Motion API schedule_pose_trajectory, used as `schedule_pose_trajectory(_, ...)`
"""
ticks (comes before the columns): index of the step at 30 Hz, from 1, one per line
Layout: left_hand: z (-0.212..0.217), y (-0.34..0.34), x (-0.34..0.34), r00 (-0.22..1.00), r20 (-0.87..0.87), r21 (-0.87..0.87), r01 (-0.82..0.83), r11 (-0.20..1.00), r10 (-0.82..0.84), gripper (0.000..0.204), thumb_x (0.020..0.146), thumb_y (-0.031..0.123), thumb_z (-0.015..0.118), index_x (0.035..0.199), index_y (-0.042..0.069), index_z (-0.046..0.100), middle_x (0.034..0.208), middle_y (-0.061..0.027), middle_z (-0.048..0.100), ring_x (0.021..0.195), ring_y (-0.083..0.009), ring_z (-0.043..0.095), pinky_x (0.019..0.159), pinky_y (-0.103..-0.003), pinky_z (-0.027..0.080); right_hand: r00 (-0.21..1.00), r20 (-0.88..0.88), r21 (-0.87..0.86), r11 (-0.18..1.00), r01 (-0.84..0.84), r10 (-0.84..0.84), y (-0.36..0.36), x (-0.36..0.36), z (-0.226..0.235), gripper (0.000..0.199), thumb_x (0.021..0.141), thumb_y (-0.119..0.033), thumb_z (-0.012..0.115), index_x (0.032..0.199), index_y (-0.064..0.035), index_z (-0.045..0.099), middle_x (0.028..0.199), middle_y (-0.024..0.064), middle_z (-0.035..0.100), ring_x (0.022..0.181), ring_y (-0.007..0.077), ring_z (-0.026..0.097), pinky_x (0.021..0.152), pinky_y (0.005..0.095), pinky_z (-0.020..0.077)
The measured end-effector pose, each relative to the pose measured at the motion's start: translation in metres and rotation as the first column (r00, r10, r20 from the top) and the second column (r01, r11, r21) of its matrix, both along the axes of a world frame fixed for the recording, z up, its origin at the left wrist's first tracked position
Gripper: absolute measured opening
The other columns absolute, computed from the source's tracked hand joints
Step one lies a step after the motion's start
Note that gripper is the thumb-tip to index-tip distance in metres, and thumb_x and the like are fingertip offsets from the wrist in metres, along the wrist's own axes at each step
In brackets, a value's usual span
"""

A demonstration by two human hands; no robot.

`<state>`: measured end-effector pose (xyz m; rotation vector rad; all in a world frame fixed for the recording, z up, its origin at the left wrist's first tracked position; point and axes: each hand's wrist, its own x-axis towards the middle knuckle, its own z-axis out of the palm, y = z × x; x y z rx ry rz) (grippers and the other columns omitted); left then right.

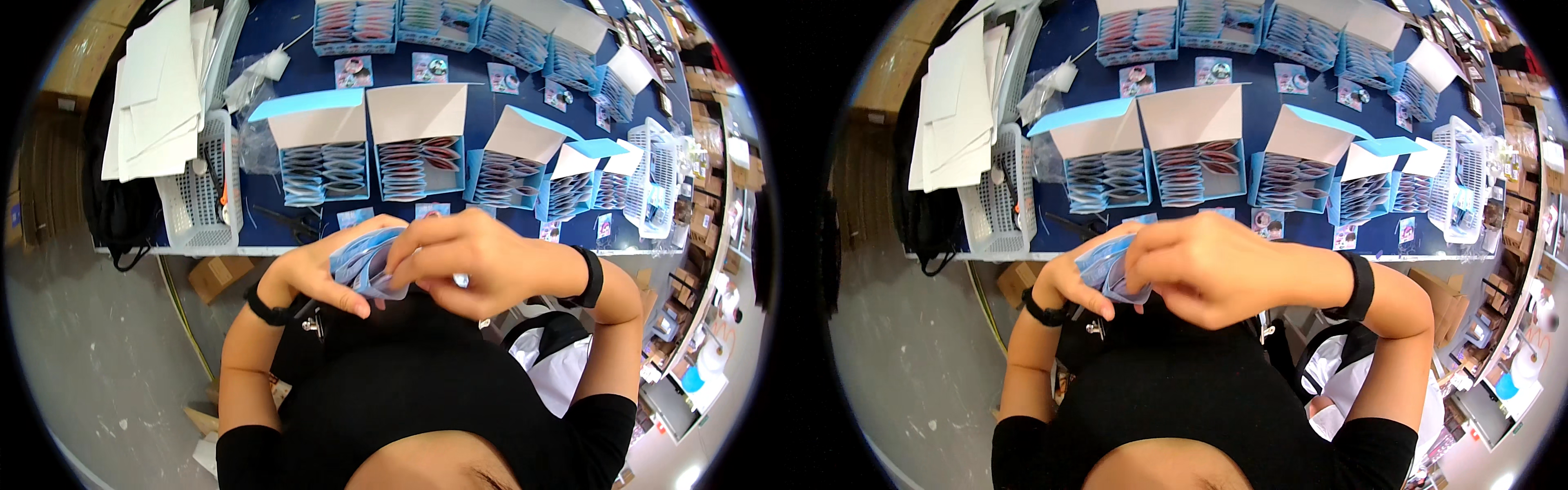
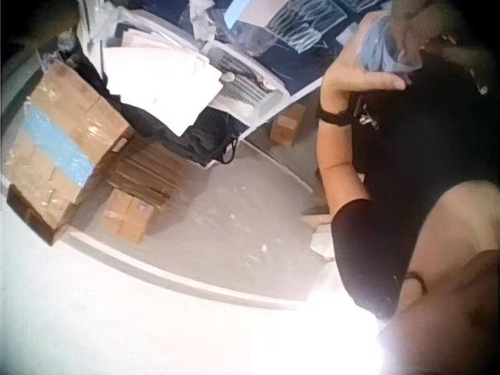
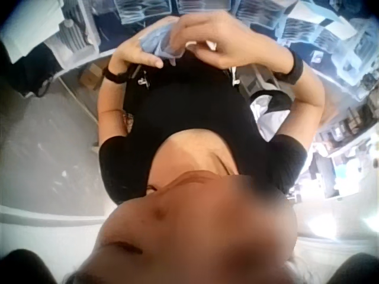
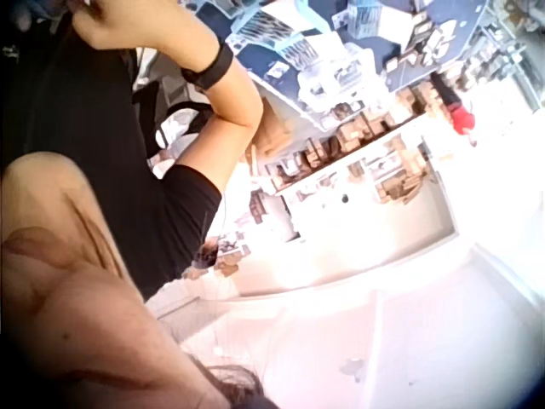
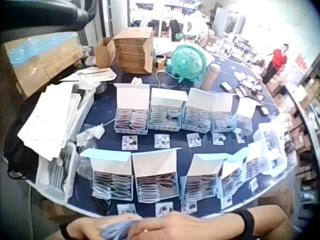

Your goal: The person handles stacks of small blue plastic-wrapped items at a workbench. They use scissors to trim the edges of the plastic packaging on the stacks. The person also moves items between boxes and a white basket on the table.

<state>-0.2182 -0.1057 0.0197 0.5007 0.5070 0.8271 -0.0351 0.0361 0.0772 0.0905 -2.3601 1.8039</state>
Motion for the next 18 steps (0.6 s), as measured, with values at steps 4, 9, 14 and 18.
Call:
schedule_pose_trajectory(4,-0.005,-0.002,0.003,0.998,0.058,-0.018,-0.004,1.000,0.005,0.094,0.063,0.016,0.086,0.136,0.002,0.028,0.115,-0.0106,0.051,0.099,-0.0168,0.057,0.077,-0.030,0.054,0.994,0.105,-0.107,0.994,0.036,-0.025,0.006,-0.003,-0.001,0.012,0.074,0.003,0.066,0.083,-0.0050,0.064,0.085,0.0074,0.062,0.061,0.0182,0.060,0.051,0.0287,0.0462)
schedule_pose_trajectory(9,-0.014,0.004,0.005,0.991,-0.068,0.222,0.125,0.967,-0.112,0.092,0.063,0.020,0.087,0.134,0.001,0.033,0.120,-0.0102,0.049,0.111,-0.0172,0.049,0.093,-0.031,0.042,0.994,-0.078,0.032,0.997,0.076,-0.074,-0.015,0.005,-0.015,0.012,0.076,0.000,0.067,0.085,-0.0036,0.061,0.084,0.0050,0.063,0.059,0.0184,0.059,0.047,0.0268,0.0458)
schedule_pose_trajectory(14,-0.022,0.002,0.013,0.940,-0.102,0.186,0.340,0.922,-0.326,0.093,0.063,0.030,0.086,0.134,-0.002,0.035,0.122,-0.0126,0.049,0.115,-0.0195,0.046,0.097,-0.031,0.035,0.972,-0.228,0.270,0.955,0.124,-0.062,-0.036,0.024,-0.023,0.018,0.073,-0.007,0.065,0.091,-0.0035,0.063,0.081,0.0051,0.059,0.051,0.0162,0.056,0.042,0.0277,0.0454)
schedule_pose_trajectory(18,-0.032,0.005,0.019,0.912,-0.090,0.254,0.411,0.876,-0.401,0.089,0.064,0.029,0.086,0.131,-0.002,0.037,0.120,-0.0121,0.051,0.111,-0.0203,0.049,0.094,-0.031,0.037,0.974,-0.170,0.100,0.981,0.167,-0.148,-0.043,0.032,-0.029,0.016,0.075,-0.007,0.066,0.091,-0.0048,0.065,0.081,0.0040,0.058,0.052,0.0160,0.055,0.043,0.0266,0.0434)
